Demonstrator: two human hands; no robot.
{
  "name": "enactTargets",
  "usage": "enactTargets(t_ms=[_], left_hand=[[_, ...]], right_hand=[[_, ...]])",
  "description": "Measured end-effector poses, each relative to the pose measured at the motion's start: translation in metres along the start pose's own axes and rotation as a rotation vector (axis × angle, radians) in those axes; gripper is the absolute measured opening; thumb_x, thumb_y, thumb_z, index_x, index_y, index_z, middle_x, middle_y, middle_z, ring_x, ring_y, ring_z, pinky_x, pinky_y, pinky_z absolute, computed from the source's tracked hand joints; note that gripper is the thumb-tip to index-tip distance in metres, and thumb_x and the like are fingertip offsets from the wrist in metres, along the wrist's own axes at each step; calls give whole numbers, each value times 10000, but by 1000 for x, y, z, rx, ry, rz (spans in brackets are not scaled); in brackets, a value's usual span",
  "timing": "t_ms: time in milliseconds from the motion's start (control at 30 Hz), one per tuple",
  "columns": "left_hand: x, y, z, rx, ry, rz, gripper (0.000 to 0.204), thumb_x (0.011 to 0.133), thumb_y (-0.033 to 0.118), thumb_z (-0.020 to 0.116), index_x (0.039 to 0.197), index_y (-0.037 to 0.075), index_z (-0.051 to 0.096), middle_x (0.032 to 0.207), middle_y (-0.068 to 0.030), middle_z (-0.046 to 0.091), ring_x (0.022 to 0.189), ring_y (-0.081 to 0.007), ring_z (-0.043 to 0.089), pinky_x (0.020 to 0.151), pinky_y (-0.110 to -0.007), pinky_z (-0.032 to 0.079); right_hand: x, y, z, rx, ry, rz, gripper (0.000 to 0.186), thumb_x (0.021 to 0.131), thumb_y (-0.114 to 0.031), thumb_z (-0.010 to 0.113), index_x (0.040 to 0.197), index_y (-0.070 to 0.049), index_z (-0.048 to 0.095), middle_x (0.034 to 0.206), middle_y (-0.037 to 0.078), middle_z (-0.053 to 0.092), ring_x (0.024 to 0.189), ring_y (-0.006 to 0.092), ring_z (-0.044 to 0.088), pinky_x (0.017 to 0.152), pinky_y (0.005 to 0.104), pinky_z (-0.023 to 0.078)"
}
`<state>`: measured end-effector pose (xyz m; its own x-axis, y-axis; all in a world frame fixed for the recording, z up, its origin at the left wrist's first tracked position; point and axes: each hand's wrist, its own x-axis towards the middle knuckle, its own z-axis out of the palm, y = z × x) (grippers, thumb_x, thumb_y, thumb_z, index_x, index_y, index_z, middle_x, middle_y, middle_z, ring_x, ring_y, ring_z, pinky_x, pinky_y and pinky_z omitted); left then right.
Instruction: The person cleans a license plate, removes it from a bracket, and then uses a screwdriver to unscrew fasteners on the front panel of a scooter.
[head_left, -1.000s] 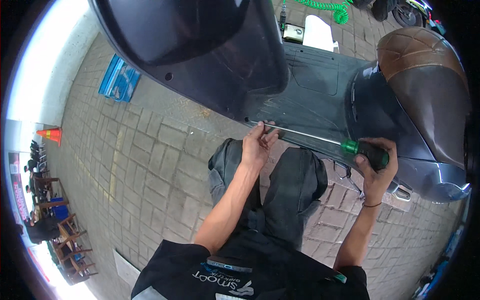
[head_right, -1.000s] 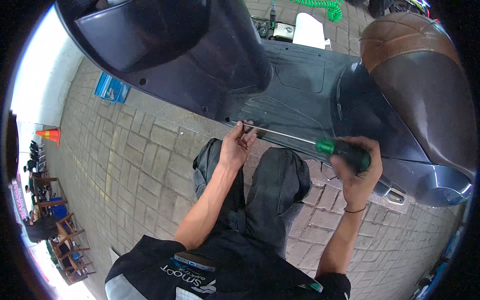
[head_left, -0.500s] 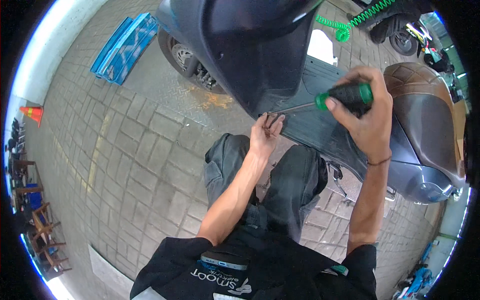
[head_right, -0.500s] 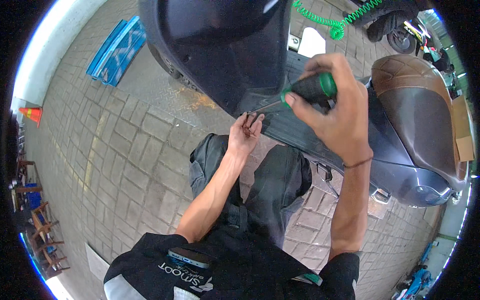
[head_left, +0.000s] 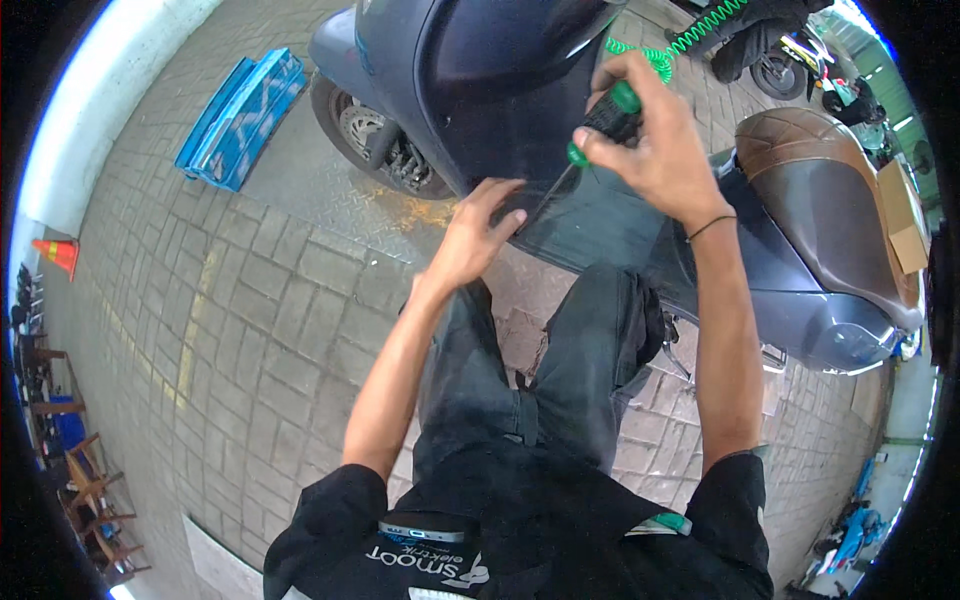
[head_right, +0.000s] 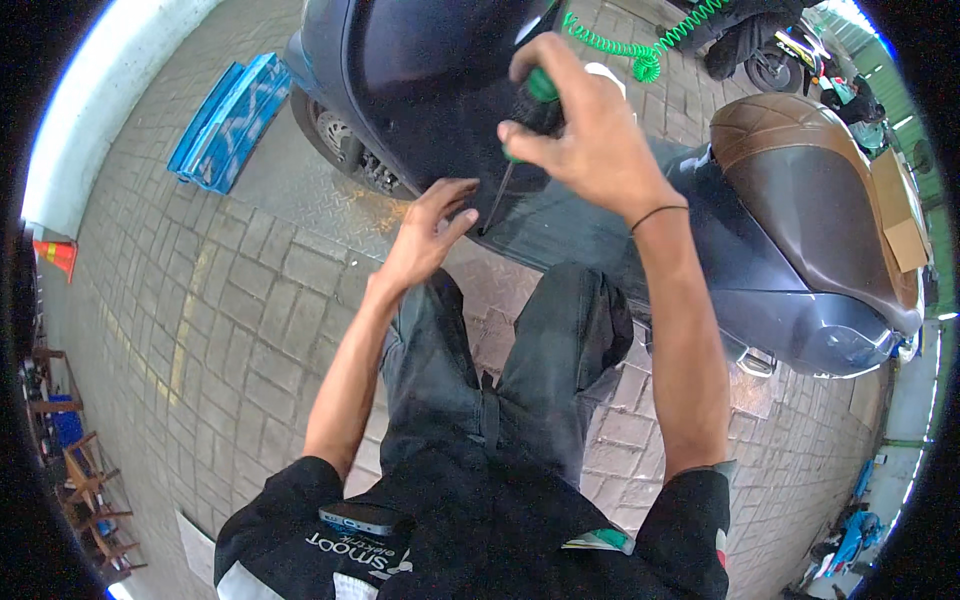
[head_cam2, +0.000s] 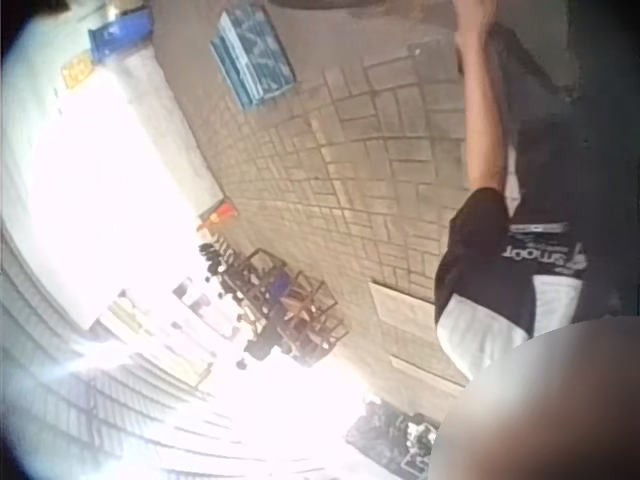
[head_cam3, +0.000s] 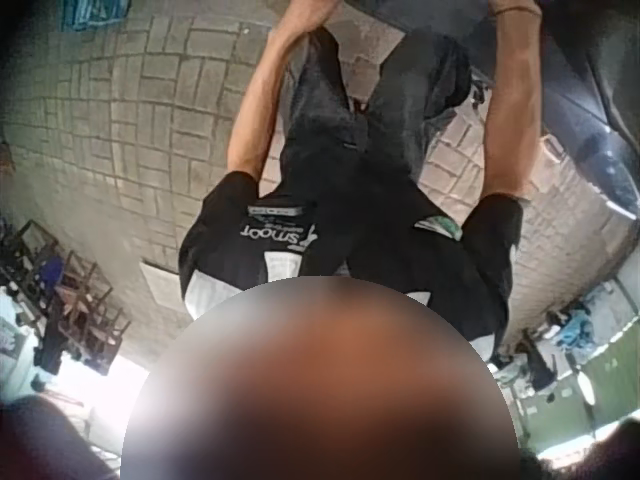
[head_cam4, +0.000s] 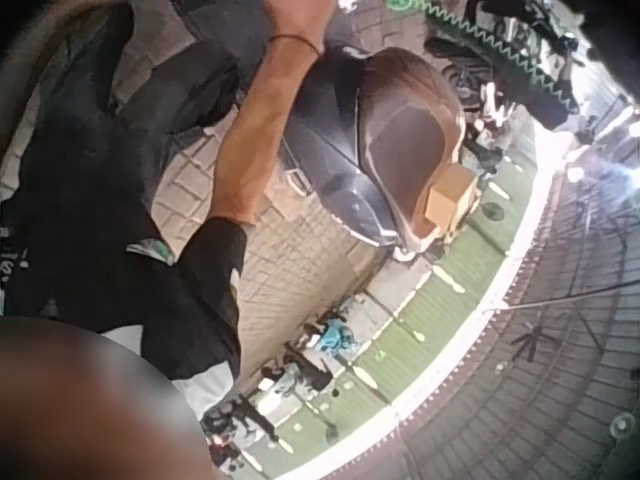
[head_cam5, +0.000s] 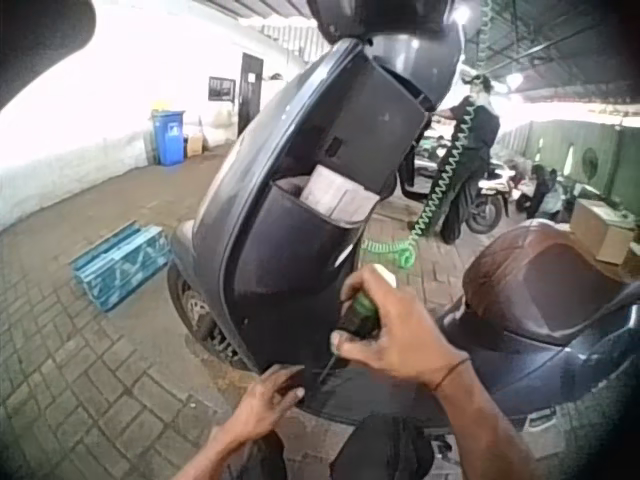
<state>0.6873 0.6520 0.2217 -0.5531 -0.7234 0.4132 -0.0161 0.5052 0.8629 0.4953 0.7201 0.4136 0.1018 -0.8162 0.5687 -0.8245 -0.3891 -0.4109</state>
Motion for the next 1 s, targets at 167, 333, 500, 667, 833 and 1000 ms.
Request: enactTargets(t_ms=[167,333,500,667,833,1000], left_hand=[[34,0,-7,96,-402,-48,238,910,81,694,1125,-20,693,933,-123,727,841,-183,665,749,-341,522],[24,-10,5,52,-256,-11,157,898,61,697,1018,-39,719,885,-133,730,778,-167,662,693,-344,512],[22,-12,8,74,-187,10,161,891,52,698,1021,-40,722,873,-123,734,738,-159,649,673,-338,511],[21,-10,10,38,-176,24,162,893,50,696,1027,-36,724,854,-129,731,728,-163,653,670,-338,512],[22,-10,9,35,-164,60,160,895,42,691,1031,-35,726,856,-141,731,742,-166,658,678,-335,514],[25,-6,10,63,-210,0,145,906,19,664,1024,-47,716,860,-161,727,777,-177,673,700,-336,520]], right_hand=[[8,-12,9,-4,-31,7,422,765,-169,774,1071,-98,493,760,216,568,747,468,583,656,483,442],[8,-17,9,23,-50,4,420,776,-149,768,1075,-91,478,773,232,585,753,477,588,654,497,433],[6,-16,10,16,-42,18,423,777,-150,771,1074,-86,476,789,234,593,770,481,594,663,496,441],[5,-17,8,30,-36,86,411,738,-129,802,1035,-69,524,808,107,539,711,246,523,665,372,447],[6,-16,11,-16,-11,-6,421,787,-170,785,1080,-84,495,805,240,626,798,470,620,676,499,466],[9,-23,5,-282,-6,26,425,788,-273,802,1071,-86,545,816,207,671,798,422,661,688,485,511]])
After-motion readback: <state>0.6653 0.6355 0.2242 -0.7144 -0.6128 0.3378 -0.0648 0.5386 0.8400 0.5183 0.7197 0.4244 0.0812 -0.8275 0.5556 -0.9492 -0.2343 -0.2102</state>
